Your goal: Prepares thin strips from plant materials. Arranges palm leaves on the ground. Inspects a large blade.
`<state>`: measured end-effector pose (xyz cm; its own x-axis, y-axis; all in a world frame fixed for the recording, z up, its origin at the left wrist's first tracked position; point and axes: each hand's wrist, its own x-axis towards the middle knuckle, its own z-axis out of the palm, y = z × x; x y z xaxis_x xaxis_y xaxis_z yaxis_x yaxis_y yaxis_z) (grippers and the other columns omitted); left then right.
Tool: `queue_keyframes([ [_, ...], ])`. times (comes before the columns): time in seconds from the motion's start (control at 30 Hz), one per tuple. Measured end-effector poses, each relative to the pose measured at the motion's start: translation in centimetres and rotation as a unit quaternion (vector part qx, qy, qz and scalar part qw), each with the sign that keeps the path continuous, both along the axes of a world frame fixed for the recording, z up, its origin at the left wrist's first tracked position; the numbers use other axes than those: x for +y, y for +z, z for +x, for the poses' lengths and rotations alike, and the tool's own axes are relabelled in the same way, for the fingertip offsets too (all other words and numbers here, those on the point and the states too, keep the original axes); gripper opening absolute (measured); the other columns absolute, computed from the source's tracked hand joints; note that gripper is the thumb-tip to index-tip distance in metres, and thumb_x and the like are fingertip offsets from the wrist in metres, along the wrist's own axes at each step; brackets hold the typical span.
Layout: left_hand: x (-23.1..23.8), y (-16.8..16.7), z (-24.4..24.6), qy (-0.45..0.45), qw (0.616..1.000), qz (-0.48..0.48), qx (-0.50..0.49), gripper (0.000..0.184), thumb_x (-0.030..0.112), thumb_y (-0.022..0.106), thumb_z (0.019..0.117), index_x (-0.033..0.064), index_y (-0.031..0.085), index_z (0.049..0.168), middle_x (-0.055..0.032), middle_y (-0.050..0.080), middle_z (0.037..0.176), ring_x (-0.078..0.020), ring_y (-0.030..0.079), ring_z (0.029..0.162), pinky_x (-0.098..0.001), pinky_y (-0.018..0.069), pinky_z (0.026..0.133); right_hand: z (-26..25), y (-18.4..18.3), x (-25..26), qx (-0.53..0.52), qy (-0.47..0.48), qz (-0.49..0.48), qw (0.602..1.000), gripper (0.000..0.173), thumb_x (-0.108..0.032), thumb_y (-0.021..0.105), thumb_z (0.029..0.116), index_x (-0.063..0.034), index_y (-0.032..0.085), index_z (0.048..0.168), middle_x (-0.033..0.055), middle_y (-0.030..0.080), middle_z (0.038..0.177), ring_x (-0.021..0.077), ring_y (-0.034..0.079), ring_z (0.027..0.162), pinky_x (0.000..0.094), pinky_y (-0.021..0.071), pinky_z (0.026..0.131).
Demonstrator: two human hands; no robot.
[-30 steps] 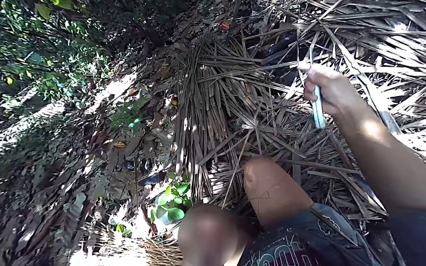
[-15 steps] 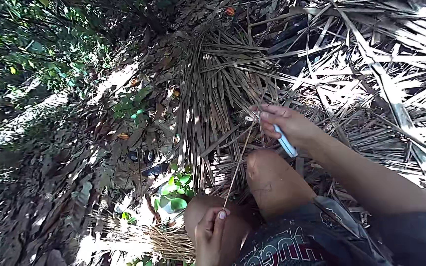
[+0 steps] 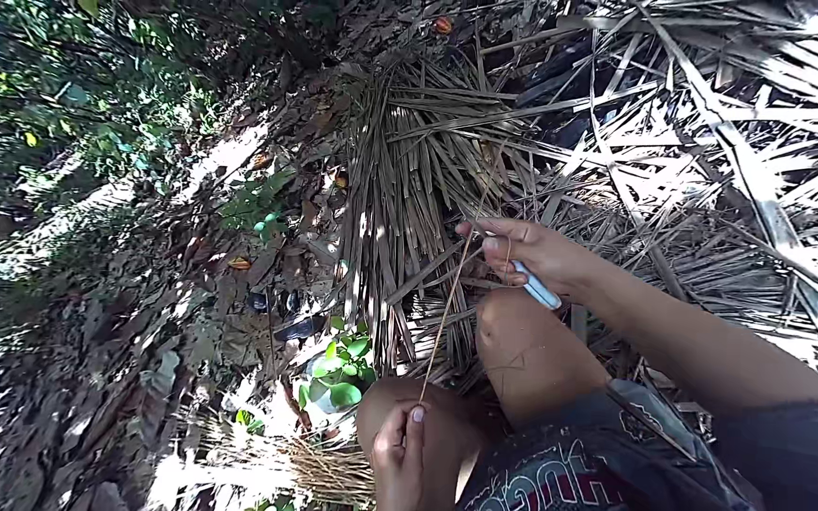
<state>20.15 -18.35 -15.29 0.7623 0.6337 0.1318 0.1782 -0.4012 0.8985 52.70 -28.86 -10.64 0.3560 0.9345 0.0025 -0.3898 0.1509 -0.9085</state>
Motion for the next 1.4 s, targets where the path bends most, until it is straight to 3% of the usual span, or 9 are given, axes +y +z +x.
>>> queue_keyframes([
  [0.3,-0.4,2.7,5.6,-0.009,0.995,0.090,-0.040,0.026,0.019,0.051,0.1057,0.0003,0.070,0.104,0.0065,0.064,0.077,0.0080,0.051,0.061,-0.0098,0.0444,0.056,-7.6,-1.3,-0.9,-0.070,0.203,-0.020,0.976,0.041,-0.017,0.049,0.1061,-0.0073,0.049,0.146,-0.0087,0.052,0.075,-0.0040,0.045,0.056,0.0127,0.0387,0.051],
  [0.57,-0.6,2.4,3.7,-0.016,0.999,0.005,-0.033,0.024,0.024,0.053,0.1064,0.0088,0.071,0.102,0.0126,0.057,0.070,0.0088,0.043,0.054,-0.0093,0.0372,0.051,1.8,0.3,-1.4,0.001,-0.135,0.079,0.988,0.039,-0.021,0.042,0.1061,-0.0164,0.049,0.144,-0.0116,0.045,0.062,-0.0017,0.045,0.047,0.0137,0.0428,0.046],
  [0.7,-0.5,3.0,5.1,-0.009,0.999,-0.021,-0.031,0.026,0.023,0.050,0.1070,0.0077,0.071,0.103,0.0142,0.049,0.062,0.0081,0.039,0.051,-0.0101,0.0344,0.048,-5.6,0.1,-1.5,0.018,0.150,-0.033,0.988,0.057,-0.020,0.048,0.1057,-0.0231,0.029,0.159,-0.0088,0.052,0.072,-0.0026,0.049,0.053,0.0134,0.0436,0.049],
  [0.8,-0.4,3.4,5.2,-0.026,0.997,-0.066,-0.031,0.025,0.022,0.049,0.1071,0.0083,0.070,0.103,0.0149,0.049,0.063,0.0077,0.041,0.052,-0.0108,0.0354,0.049,-7.4,-0.6,-0.7,0.033,0.259,-0.048,0.964,0.044,-0.016,0.046,0.1049,-0.0096,0.045,0.148,-0.0080,0.051,0.074,-0.0023,0.046,0.052,0.0131,0.0402,0.047],
  [0.93,0.1,3.3,4.0,-0.058,0.985,-0.162,-0.016,0.025,0.028,0.051,0.1069,0.0158,0.072,0.102,0.0159,0.046,0.060,0.0075,0.039,0.051,-0.0109,0.0333,0.048,-0.8,0.1,-0.4,0.014,0.083,-0.013,0.996,0.033,-0.016,0.041,0.1067,-0.0102,0.057,0.135,-0.0127,0.046,0.064,-0.0060,0.042,0.049,0.0099,0.0379,0.046],
  [1.03,0.2,2.9,3.6,-0.058,0.980,-0.187,-0.019,0.024,0.024,0.050,0.1070,0.0148,0.072,0.103,0.0151,0.046,0.060,0.0070,0.039,0.051,-0.0112,0.0331,0.048,2.7,0.7,-0.8,0.041,-0.054,0.045,0.997,0.041,-0.015,0.036,0.1074,-0.0130,0.049,0.146,-0.0118,0.044,0.060,-0.0028,0.043,0.045,0.0133,0.0397,0.043],
  [1.13,0.1,3.3,4.2,-0.047,0.979,-0.196,-0.026,0.024,0.024,0.050,0.1069,0.0142,0.072,0.104,0.0153,0.046,0.059,0.0069,0.038,0.050,-0.0113,0.0324,0.048,-3.0,1.2,-1.5,0.025,0.105,-0.023,0.994,0.052,-0.017,0.044,0.1067,-0.0194,0.033,0.157,-0.0076,0.050,0.069,-0.0013,0.048,0.051,0.0139,0.0436,0.049],
  [1.23,0.0,3.8,4.3,-0.057,0.976,-0.207,-0.029,0.023,0.026,0.050,0.1064,0.0161,0.071,0.104,0.0168,0.046,0.059,0.0081,0.039,0.050,-0.0104,0.0326,0.047,-6.9,0.2,-1.0,0.041,0.245,-0.063,0.967,0.041,-0.017,0.046,0.1065,-0.0129,0.046,0.148,-0.0090,0.048,0.073,-0.0022,0.044,0.053,0.0130,0.0392,0.048],
  [1.4,0.2,3.4,2.5,-0.074,0.967,-0.240,-0.030,0.024,0.026,0.050,0.1073,0.0172,0.073,0.105,0.0163,0.046,0.058,0.0073,0.038,0.049,-0.0115,0.0330,0.047,0.7,1.3,-0.4,0.036,-0.041,0.018,0.998,0.034,-0.019,0.037,0.1093,-0.0150,0.054,0.138,-0.0104,0.041,0.061,-0.0041,0.039,0.045,0.0110,0.0360,0.044],
])
